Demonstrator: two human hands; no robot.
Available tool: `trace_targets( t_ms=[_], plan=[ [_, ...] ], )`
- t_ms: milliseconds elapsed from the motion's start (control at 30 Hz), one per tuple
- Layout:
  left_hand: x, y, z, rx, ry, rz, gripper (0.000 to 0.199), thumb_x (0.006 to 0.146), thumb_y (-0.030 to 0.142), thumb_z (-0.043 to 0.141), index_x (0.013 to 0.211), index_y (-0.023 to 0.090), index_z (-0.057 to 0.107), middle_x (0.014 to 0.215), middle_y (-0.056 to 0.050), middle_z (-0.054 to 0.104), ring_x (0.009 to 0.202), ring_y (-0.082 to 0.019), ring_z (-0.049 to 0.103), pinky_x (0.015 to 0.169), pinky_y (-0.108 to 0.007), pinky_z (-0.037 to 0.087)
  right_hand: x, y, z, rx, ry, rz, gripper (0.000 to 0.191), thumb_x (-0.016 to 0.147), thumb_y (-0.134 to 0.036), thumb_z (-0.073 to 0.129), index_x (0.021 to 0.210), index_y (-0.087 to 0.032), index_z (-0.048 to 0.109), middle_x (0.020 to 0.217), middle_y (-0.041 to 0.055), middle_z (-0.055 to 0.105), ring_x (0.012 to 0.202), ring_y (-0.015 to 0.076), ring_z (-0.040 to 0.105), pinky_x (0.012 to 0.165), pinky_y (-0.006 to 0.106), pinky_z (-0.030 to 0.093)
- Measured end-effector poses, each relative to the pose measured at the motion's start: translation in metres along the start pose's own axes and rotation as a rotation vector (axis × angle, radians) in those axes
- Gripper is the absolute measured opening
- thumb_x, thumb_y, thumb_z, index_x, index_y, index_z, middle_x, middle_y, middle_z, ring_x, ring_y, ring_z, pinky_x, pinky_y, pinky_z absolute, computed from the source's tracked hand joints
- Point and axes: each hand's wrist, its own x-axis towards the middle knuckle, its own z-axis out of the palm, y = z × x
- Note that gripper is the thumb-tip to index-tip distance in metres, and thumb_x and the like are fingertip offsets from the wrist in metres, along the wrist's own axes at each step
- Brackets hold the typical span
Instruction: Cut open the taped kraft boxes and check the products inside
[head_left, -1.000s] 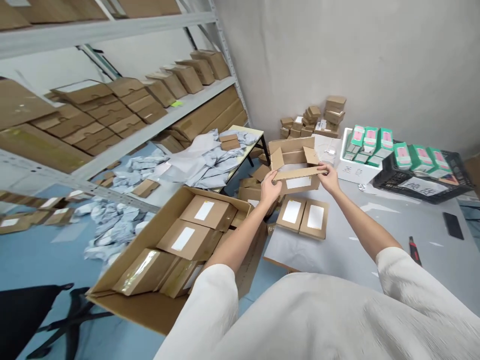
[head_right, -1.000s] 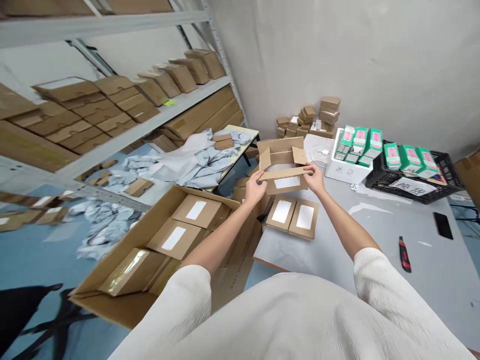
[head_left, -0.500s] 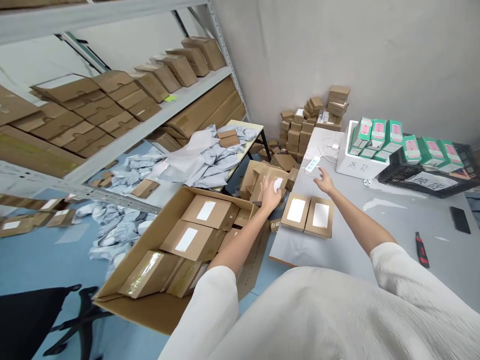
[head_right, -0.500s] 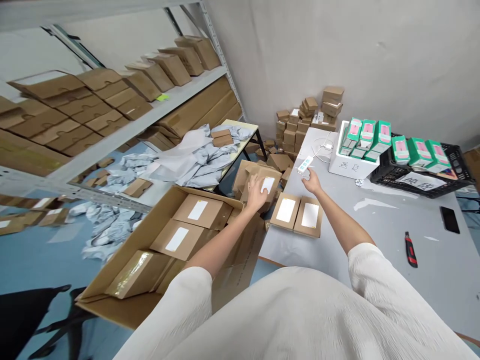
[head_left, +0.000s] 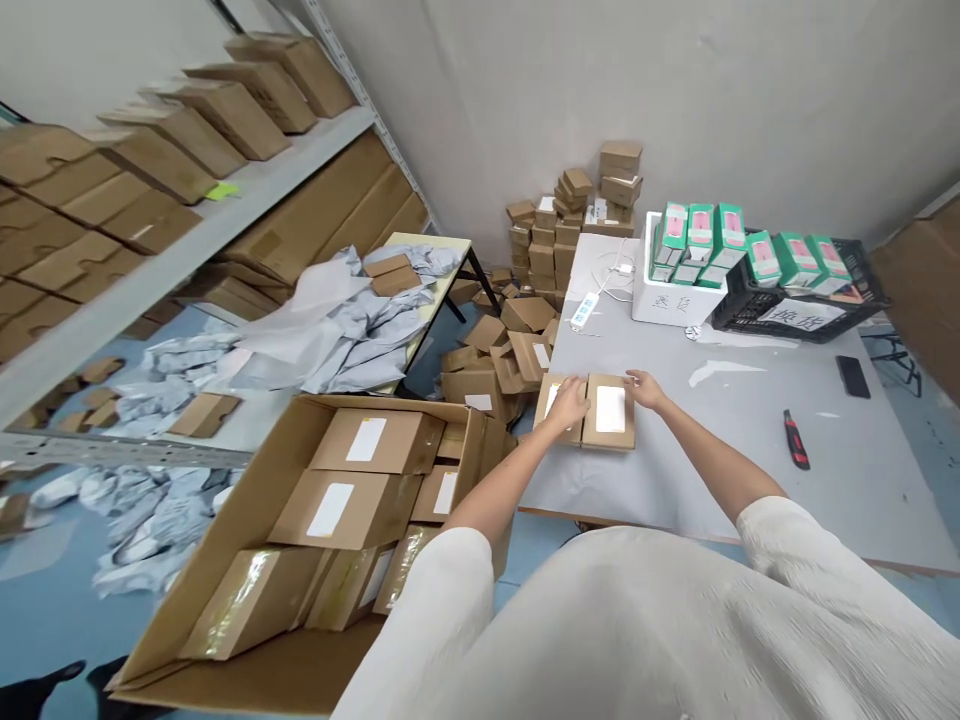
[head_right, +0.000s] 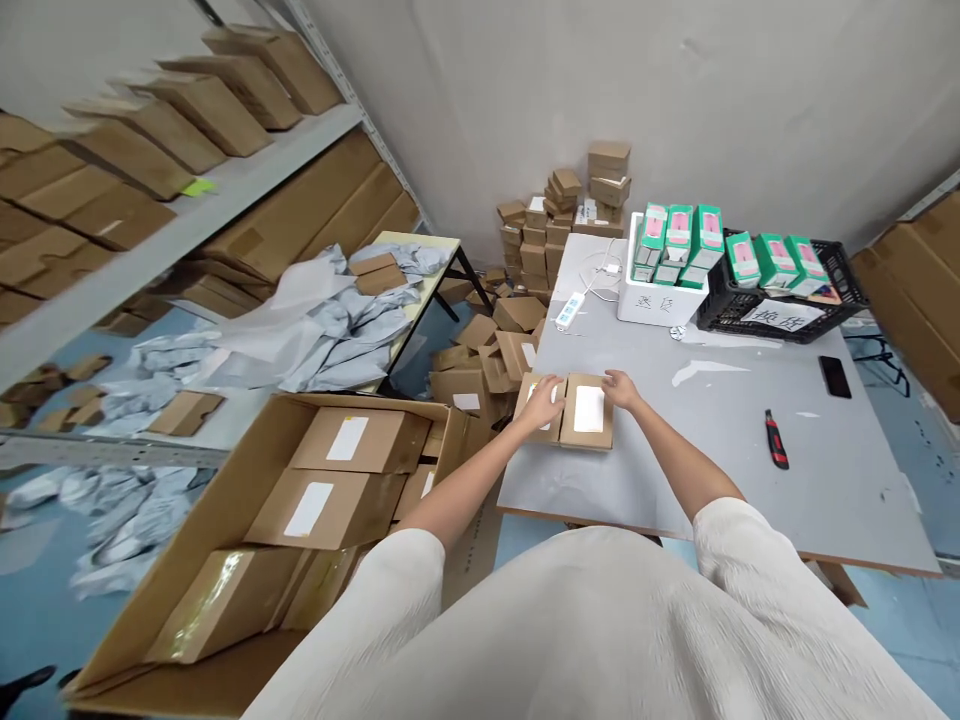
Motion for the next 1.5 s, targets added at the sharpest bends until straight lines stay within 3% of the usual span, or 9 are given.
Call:
trace_targets(
  t_ms=[133, 267, 333, 467, 667, 867, 1100, 1500],
  plan=[
    [-0.005, 0.009, 0.024, 0.171, -0.256, 0.047, 0.084, 0.087, 0.041, 0.078, 0.163, 0.02, 0.048, 0.173, -0.019, 0.045, 0.165, -0.036, 0.037, 0.136, -0.05, 0.029, -0.006, 0.013, 0.006, -0.191, -0.062, -0.074, 0.073, 0.088, -0.026, 0.067, 0.161, -0.021, 0.057, 0.172, 0.0149, 0.05, 0.164, 0.0375, 0.039, 0.133, 0.056, 0.037],
    [-0.016, 0.009, 0.043, 0.342, -0.403, 0.073, 0.111, 0.074, 0.047, 0.09, 0.17, 0.028, 0.036, 0.18, -0.02, 0.032, 0.169, -0.043, 0.026, 0.137, -0.065, 0.017, -0.006, 0.015, 0.014, -0.336, -0.156, -0.112, 0.075, 0.089, -0.023, 0.063, 0.164, -0.022, 0.053, 0.172, 0.0135, 0.049, 0.163, 0.0378, 0.04, 0.132, 0.056, 0.037],
    [-0.021, 0.008, 0.048, 0.39, -0.401, 0.087, 0.112, 0.074, 0.039, 0.091, 0.17, 0.03, 0.035, 0.182, -0.02, 0.029, 0.17, -0.044, 0.023, 0.136, -0.067, 0.015, -0.007, 0.014, 0.017, -0.398, -0.169, -0.107, 0.074, 0.091, -0.023, 0.061, 0.164, -0.021, 0.052, 0.175, 0.014, 0.045, 0.16, 0.0368, 0.043, 0.131, 0.054, 0.039],
    [-0.024, 0.005, 0.054, 0.391, -0.326, 0.109, 0.096, 0.081, 0.023, 0.084, 0.167, 0.029, 0.042, 0.178, -0.02, 0.035, 0.167, -0.042, 0.031, 0.134, -0.06, 0.025, -0.015, 0.013, 0.018, -0.462, -0.158, -0.056, 0.075, 0.094, -0.024, 0.058, 0.168, -0.021, 0.046, 0.183, 0.0132, 0.03, 0.158, 0.0378, 0.044, 0.128, 0.053, 0.043],
    [-0.024, 0.017, 0.068, 0.374, -0.346, 0.16, 0.098, 0.076, 0.023, 0.09, 0.164, 0.026, 0.047, 0.178, -0.021, 0.034, 0.165, -0.044, 0.032, 0.132, -0.058, 0.029, -0.029, 0.018, 0.006, -0.468, -0.123, -0.004, 0.08, 0.092, -0.026, 0.061, 0.17, -0.027, 0.042, 0.185, 0.0068, 0.026, 0.151, 0.0408, 0.05, 0.123, 0.053, 0.046],
    [-0.015, 0.042, 0.09, 0.399, -0.374, 0.2, 0.093, 0.079, 0.019, 0.087, 0.162, 0.027, 0.047, 0.178, -0.02, 0.034, 0.165, -0.042, 0.033, 0.13, -0.057, 0.032, -0.045, 0.038, -0.021, -0.493, -0.119, 0.02, 0.08, 0.094, -0.026, 0.058, 0.172, -0.025, 0.038, 0.187, 0.0068, 0.023, 0.152, 0.0421, 0.048, 0.124, 0.054, 0.044],
    [0.003, 0.077, 0.117, 0.436, -0.412, 0.242, 0.092, 0.08, 0.023, 0.088, 0.162, 0.03, 0.046, 0.178, -0.017, 0.035, 0.166, -0.04, 0.032, 0.129, -0.056, 0.033, -0.061, 0.073, -0.059, -0.467, -0.08, 0.058, 0.079, 0.095, -0.028, 0.06, 0.171, -0.03, 0.04, 0.186, 0.0047, 0.026, 0.152, 0.0422, 0.048, 0.124, 0.057, 0.044],
    [0.024, 0.151, 0.183, 0.397, -0.436, 0.28, 0.089, 0.08, 0.025, 0.088, 0.16, 0.032, 0.048, 0.179, -0.014, 0.034, 0.166, -0.039, 0.03, 0.129, -0.056, 0.034, -0.083, 0.146, -0.138, -0.468, -0.077, 0.076, 0.078, 0.095, -0.029, 0.059, 0.171, -0.031, 0.04, 0.186, 0.0038, 0.026, 0.154, 0.0426, 0.046, 0.126, 0.059, 0.041]
  ],
)
